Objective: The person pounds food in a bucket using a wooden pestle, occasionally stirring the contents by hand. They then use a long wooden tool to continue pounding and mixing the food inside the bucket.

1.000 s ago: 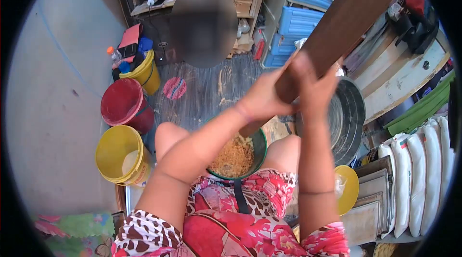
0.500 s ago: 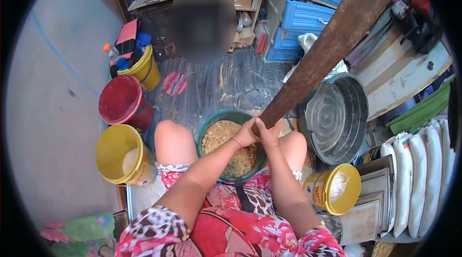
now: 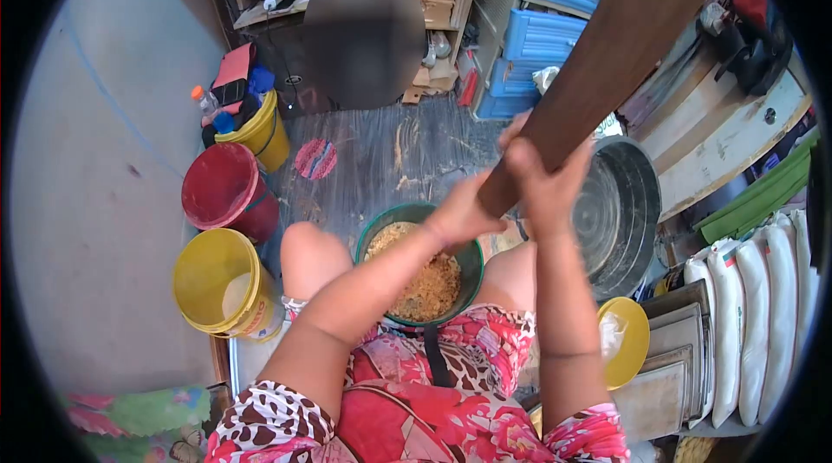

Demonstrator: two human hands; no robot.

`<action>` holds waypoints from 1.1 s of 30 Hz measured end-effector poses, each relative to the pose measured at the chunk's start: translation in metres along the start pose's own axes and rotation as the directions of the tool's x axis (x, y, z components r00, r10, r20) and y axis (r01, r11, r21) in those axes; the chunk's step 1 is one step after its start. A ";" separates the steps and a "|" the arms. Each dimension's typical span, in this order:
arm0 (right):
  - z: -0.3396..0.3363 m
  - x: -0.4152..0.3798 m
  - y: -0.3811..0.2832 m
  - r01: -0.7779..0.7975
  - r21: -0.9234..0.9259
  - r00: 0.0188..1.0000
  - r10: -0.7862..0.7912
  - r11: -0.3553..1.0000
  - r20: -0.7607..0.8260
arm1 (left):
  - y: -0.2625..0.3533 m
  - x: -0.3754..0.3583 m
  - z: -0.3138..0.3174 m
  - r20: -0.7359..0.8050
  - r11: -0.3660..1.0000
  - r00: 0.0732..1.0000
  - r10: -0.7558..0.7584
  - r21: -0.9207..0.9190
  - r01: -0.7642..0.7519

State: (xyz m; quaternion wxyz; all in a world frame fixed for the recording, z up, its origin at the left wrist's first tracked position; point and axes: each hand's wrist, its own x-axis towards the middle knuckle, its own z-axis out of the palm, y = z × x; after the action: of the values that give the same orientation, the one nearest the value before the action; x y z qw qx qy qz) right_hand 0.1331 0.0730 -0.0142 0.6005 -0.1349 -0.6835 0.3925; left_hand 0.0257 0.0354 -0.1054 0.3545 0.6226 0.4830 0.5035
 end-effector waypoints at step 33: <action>-0.001 -0.004 -0.058 0.143 0.038 0.983 -0.137 0.989 -0.123 | -0.156 -0.134 -0.072 -0.433 0.543 0.859 -0.272 0.668 0.509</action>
State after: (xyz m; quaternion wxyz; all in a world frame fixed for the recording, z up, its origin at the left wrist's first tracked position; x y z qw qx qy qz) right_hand 0.1513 0.0330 0.0231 0.6697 -0.0957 -0.6446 0.3562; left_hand -0.0855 -0.0523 -0.2712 0.0906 0.5100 0.8210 0.2403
